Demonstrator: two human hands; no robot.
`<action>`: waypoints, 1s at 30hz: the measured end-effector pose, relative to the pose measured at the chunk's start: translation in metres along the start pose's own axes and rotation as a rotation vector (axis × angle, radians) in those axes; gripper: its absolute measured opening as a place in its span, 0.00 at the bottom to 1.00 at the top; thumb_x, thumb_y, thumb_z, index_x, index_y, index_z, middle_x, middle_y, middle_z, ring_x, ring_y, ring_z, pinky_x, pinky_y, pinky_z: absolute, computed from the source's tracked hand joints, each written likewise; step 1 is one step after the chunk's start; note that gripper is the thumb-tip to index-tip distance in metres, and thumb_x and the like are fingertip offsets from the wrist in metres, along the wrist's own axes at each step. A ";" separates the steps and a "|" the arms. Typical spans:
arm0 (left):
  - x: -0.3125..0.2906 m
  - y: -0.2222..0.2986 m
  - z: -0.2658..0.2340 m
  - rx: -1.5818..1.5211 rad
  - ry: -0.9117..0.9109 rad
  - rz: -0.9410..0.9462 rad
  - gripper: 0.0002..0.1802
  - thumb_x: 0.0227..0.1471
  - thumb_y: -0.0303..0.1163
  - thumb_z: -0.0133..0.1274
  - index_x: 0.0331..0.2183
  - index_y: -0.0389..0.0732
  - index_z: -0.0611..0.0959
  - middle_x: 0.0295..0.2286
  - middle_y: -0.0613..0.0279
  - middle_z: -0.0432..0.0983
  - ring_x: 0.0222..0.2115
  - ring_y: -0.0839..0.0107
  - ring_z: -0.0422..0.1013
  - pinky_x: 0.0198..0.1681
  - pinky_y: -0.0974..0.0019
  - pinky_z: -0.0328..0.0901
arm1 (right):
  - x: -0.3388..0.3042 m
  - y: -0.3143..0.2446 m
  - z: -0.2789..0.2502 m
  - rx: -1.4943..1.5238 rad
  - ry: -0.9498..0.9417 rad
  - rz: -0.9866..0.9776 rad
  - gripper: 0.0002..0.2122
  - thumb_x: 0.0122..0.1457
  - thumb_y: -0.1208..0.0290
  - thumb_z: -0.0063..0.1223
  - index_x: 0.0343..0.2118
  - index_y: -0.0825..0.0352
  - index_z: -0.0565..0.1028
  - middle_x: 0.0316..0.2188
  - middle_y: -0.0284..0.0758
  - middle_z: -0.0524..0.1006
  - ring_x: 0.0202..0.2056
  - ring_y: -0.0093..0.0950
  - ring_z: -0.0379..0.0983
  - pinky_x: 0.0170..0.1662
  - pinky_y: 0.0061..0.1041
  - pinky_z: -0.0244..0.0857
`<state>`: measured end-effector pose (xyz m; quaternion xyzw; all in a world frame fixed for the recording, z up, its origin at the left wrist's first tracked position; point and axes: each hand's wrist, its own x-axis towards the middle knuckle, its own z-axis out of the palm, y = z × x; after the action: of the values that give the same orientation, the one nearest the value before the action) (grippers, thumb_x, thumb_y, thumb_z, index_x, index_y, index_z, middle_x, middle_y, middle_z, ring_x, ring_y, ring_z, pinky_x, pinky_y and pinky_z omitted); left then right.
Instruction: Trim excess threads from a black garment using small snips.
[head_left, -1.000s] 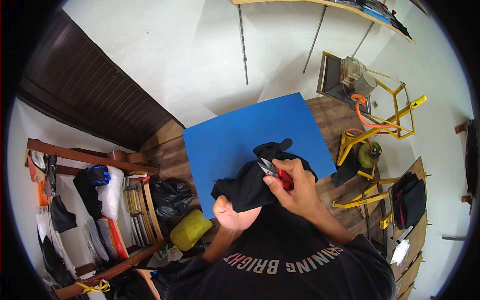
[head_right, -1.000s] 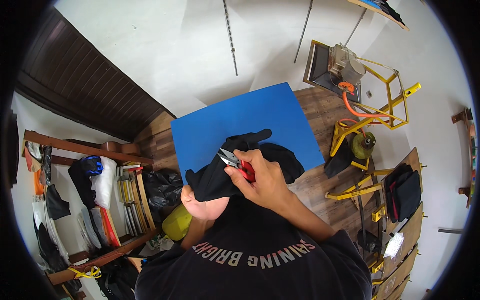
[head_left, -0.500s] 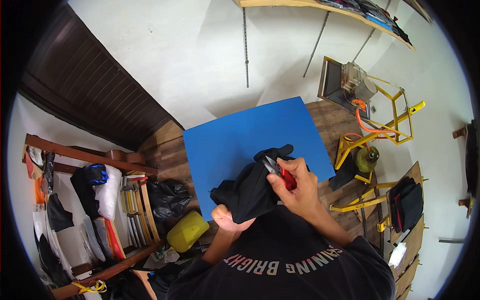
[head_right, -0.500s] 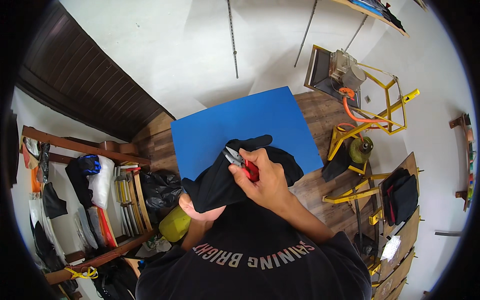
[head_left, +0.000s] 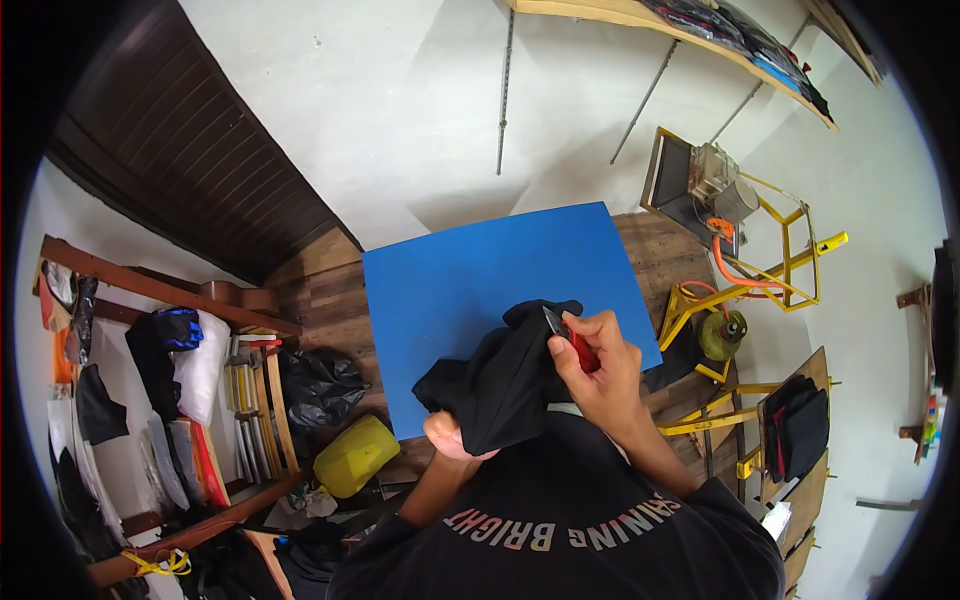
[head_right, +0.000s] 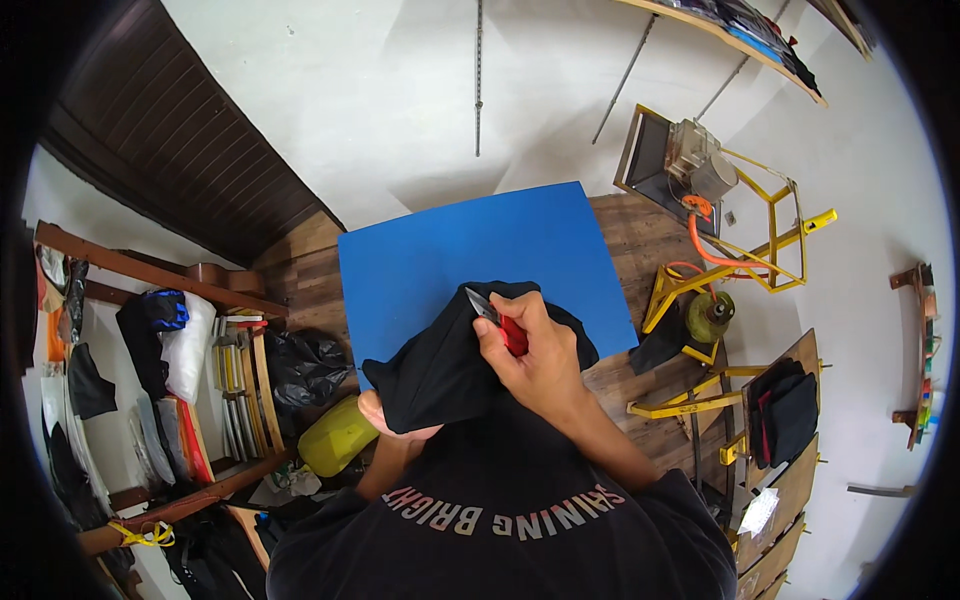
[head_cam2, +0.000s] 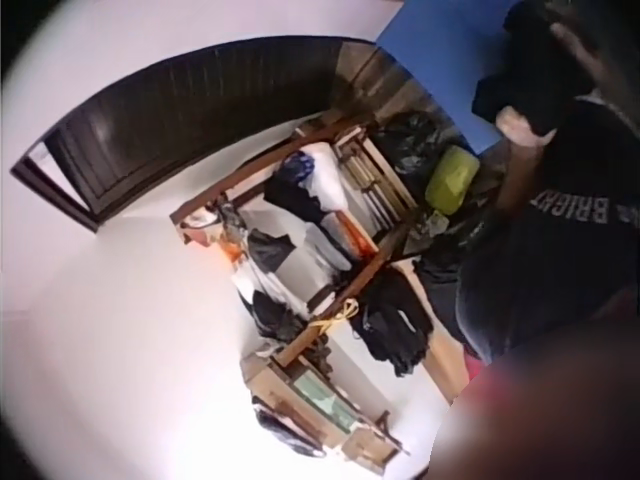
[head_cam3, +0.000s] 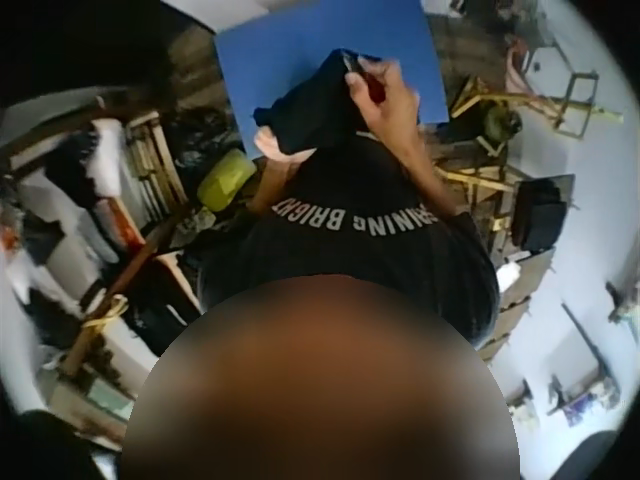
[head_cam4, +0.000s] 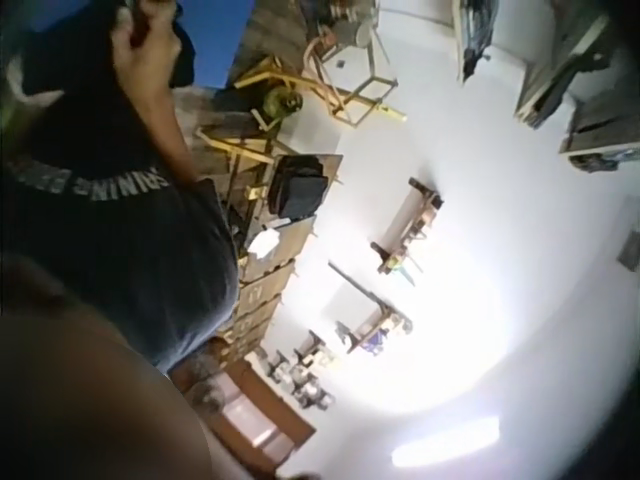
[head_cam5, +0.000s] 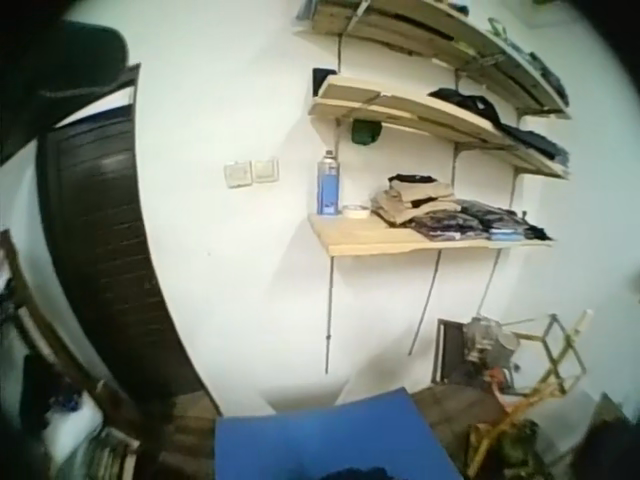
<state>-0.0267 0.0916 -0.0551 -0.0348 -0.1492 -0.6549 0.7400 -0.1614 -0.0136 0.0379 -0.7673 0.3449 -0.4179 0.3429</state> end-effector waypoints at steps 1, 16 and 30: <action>0.004 0.001 0.004 0.025 -0.044 0.047 0.52 0.33 0.44 0.50 0.61 0.33 0.56 0.60 0.41 0.52 0.61 0.48 0.52 0.63 0.47 0.47 | 0.001 0.001 0.000 -0.004 -0.006 0.003 0.11 0.56 0.74 0.58 0.37 0.72 0.69 0.21 0.30 0.74 0.21 0.11 0.62 0.25 0.12 0.57; 0.022 0.010 0.042 0.333 0.198 0.079 0.48 0.41 0.44 0.52 0.60 0.32 0.56 0.58 0.43 0.55 0.59 0.51 0.56 0.63 0.52 0.49 | 0.013 0.012 0.003 0.251 -0.045 0.074 0.10 0.57 0.73 0.58 0.37 0.69 0.69 0.20 0.24 0.70 0.23 0.09 0.60 0.27 0.11 0.54; 0.053 -0.006 0.071 0.576 0.551 0.251 0.09 0.47 0.14 0.57 0.29 0.38 0.75 0.28 0.68 0.71 0.29 0.80 0.67 0.35 0.76 0.63 | 0.001 -0.004 -0.011 0.345 -0.141 0.171 0.11 0.57 0.65 0.56 0.33 0.69 0.72 0.16 0.22 0.63 0.20 0.11 0.55 0.24 0.13 0.48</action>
<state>-0.0395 0.0574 0.0261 0.3322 -0.1175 -0.4762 0.8057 -0.1697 -0.0154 0.0461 -0.6924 0.3072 -0.3855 0.5269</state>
